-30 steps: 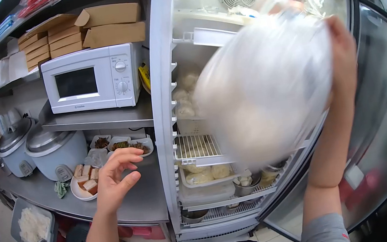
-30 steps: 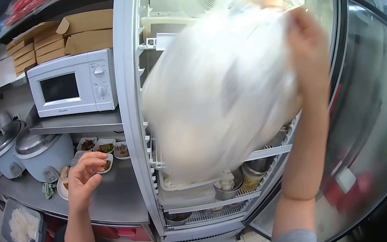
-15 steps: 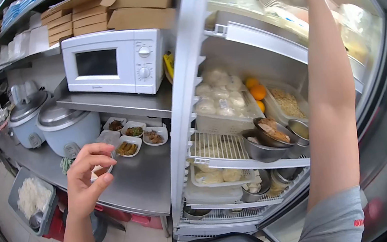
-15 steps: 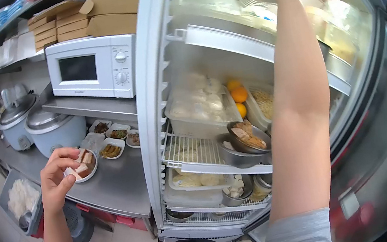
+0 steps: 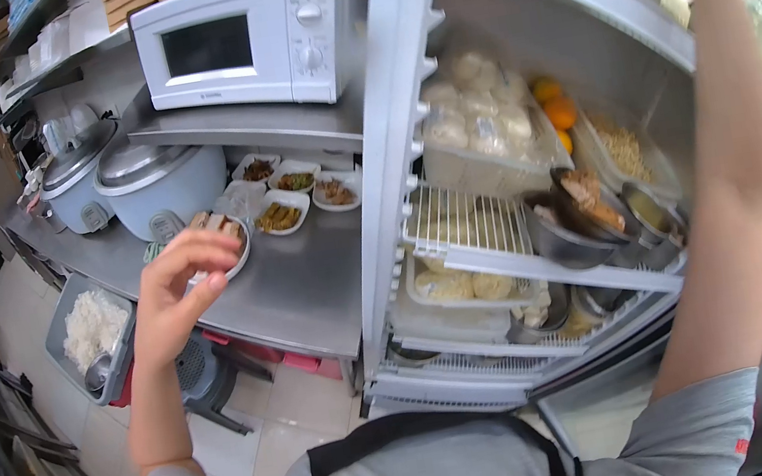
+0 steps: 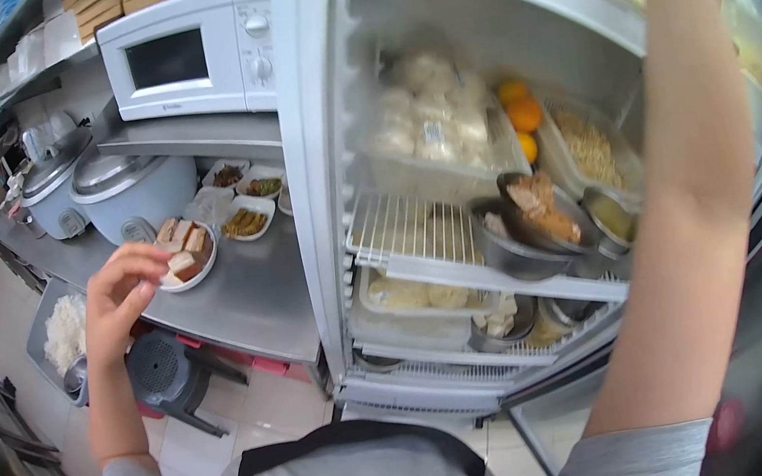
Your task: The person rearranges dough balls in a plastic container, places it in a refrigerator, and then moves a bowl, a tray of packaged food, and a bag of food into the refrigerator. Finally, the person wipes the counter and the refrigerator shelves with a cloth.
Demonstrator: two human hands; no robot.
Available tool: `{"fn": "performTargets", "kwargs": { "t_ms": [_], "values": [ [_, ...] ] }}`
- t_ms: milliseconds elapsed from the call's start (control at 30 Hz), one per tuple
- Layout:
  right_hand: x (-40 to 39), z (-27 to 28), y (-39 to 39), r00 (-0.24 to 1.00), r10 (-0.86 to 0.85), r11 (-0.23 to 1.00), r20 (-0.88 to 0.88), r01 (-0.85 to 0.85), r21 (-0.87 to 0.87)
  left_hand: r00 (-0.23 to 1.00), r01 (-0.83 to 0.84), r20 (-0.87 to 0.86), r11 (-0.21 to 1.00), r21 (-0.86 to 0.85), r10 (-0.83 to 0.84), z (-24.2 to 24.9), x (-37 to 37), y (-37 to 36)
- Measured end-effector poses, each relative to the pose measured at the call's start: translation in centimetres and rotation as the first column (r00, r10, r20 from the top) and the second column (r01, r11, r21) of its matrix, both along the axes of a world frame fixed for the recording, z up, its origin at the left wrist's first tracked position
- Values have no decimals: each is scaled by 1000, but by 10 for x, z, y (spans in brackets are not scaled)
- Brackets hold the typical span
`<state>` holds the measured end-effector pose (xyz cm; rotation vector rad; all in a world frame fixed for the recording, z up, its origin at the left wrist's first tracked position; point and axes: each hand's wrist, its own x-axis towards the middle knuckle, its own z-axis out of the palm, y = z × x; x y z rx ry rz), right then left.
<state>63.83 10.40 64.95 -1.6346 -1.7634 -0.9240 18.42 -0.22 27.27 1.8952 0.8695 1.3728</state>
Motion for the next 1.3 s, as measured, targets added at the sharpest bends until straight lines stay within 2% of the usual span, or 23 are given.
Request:
{"fn": "performTargets", "kwargs": {
  "t_ms": [100,133,167,200,267,300,333,367,400,500,567,600,667,700,767,800,867,933,1000,1033,1100,1200,1300],
  "values": [
    [-42,-45,-80,997,28,998,67,-32,54,999,45,-30,999,-16,-45,-4,23,16],
    [-28,-54,-78,960,278,957,43,-281,73,995,103,-8,994,-30,-103,-8,31,23],
    [-18,-37,-90,964,49,996,261,-68,62,987,160,18,986,-37,-160,-12,40,29],
    [-64,-90,-151,927,349,929,140,-323,-179,986,169,7,984,-55,-169,-16,49,35],
    [-39,-121,-168,897,377,926,232,-357,-125,971,219,-113,974,64,-210,-28,71,43],
    [-70,-126,-181,937,205,968,-282,-237,-83,965,222,-171,967,127,-199,-32,86,46],
    [-101,-126,-190,696,-6,989,-718,-100,-105,956,230,-226,954,194,-185,-35,103,49],
    [-48,-137,-195,911,393,879,-127,-412,-238,951,234,-265,934,268,-162,-40,121,53],
    [8,-154,-199,539,729,680,422,-505,-531,945,239,-299,910,339,-136,-44,140,56],
    [16,-211,-244,692,667,724,276,-515,-459,944,219,-315,901,375,-98,-56,191,72],
    [20,-236,-284,934,276,891,225,-161,-425,964,115,-267,880,460,14,-68,224,95],
    [23,-247,-300,979,50,909,198,38,-416,964,43,-245,852,521,102,-70,239,106],
    [32,-271,-313,977,47,892,207,51,-448,960,-46,-191,784,619,207,-65,263,126],
    [37,-284,-315,986,120,937,115,-75,-342,943,-137,-121,692,709,310,-60,273,137],
    [49,-306,-316,954,293,942,-68,-300,-152,932,-160,-111,667,728,345,-49,291,155],
    [51,-320,-315,957,283,945,-67,-290,-148,916,-192,-96,637,747,389,-41,299,164],
    [52,-353,-311,870,360,933,-337,-332,140,907,-210,-105,653,727,408,-24,314,183],
    [58,-373,-307,838,318,948,-443,-279,153,895,-234,-111,665,709,433,0,325,198],
    [68,-393,-306,795,254,967,-551,-205,151,780,-297,-382,831,471,495,29,334,214],
    [75,-403,-308,765,220,975,-605,-176,133,782,-294,-376,826,480,497,38,342,232],
    [90,-420,-314,716,155,988,-681,-119,100,799,-179,-475,901,395,368,48,361,265],
    [110,-434,-327,650,26,999,-760,16,47,657,-210,-645,917,339,389,53,391,274],
    [129,-443,-342,639,-20,994,-769,97,54,593,-211,-657,877,431,466,42,395,302]
  ]
}}
